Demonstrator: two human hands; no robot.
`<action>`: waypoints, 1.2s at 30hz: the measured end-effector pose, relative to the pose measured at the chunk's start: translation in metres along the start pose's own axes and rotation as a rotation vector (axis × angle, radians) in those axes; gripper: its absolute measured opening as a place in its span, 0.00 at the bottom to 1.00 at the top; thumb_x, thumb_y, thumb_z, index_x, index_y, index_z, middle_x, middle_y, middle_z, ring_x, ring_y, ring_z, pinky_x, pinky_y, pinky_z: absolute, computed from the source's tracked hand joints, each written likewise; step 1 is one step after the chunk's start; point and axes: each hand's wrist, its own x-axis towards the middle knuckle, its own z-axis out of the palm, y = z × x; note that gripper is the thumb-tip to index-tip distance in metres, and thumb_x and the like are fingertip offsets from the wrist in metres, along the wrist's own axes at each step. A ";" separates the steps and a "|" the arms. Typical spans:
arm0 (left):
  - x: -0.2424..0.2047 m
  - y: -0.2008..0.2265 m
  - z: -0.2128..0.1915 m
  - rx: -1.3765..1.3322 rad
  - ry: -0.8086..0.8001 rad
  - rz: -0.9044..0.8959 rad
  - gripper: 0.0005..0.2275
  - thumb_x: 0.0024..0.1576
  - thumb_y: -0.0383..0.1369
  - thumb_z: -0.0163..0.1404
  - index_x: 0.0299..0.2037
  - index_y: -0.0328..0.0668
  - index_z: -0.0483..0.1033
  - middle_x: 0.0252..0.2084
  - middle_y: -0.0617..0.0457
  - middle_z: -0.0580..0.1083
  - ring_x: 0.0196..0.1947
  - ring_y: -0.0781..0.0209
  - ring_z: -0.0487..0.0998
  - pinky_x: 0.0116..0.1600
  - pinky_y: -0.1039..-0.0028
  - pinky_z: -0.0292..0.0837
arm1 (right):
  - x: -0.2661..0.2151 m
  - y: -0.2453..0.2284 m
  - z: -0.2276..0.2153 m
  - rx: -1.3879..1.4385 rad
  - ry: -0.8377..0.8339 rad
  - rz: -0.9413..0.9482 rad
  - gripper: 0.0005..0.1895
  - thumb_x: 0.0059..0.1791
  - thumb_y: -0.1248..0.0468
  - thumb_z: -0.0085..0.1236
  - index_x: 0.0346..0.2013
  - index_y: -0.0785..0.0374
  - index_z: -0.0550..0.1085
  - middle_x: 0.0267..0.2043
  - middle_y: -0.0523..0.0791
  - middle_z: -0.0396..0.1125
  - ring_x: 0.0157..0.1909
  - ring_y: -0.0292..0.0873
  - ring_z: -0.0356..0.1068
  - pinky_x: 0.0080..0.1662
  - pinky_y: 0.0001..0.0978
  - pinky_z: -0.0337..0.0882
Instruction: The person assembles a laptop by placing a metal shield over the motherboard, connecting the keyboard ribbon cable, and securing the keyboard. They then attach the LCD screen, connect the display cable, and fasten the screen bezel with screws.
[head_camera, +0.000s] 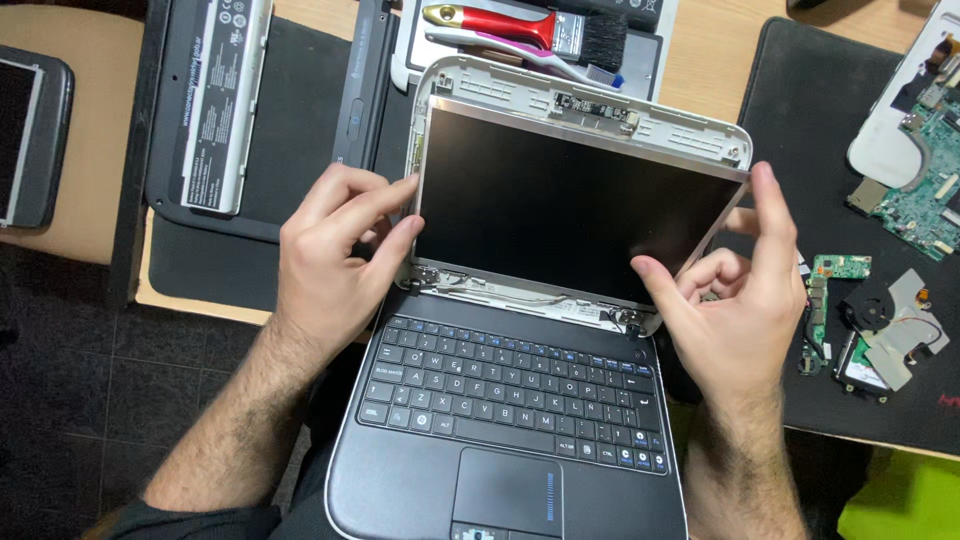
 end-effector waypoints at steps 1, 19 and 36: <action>-0.002 -0.002 0.001 0.002 0.001 0.001 0.15 0.72 0.17 0.70 0.67 0.30 0.88 0.50 0.45 0.78 0.45 0.56 0.79 0.45 0.71 0.83 | 0.000 -0.003 0.000 0.001 0.001 -0.001 0.60 0.57 0.73 0.90 0.95 0.68 0.57 0.72 0.62 0.70 0.30 0.35 0.73 0.42 0.23 0.72; -0.027 -0.005 -0.001 -0.486 -0.240 -0.476 0.41 0.68 0.23 0.63 0.92 0.47 0.57 0.70 0.42 0.88 0.63 0.64 0.89 0.75 0.72 0.85 | -0.017 -0.008 0.010 0.007 0.146 -0.148 0.41 0.61 0.83 0.83 0.85 0.76 0.70 0.84 0.62 0.53 0.38 0.41 0.75 0.44 0.28 0.79; -0.030 -0.006 -0.002 -0.625 -0.274 -0.590 0.29 0.72 0.22 0.53 0.86 0.38 0.69 0.80 0.46 0.81 0.77 0.61 0.83 0.79 0.71 0.79 | -0.035 -0.003 -0.004 -0.162 0.007 -0.146 0.22 0.61 0.75 0.80 0.69 0.72 0.84 0.72 0.63 0.71 0.62 0.54 0.79 0.61 0.42 0.88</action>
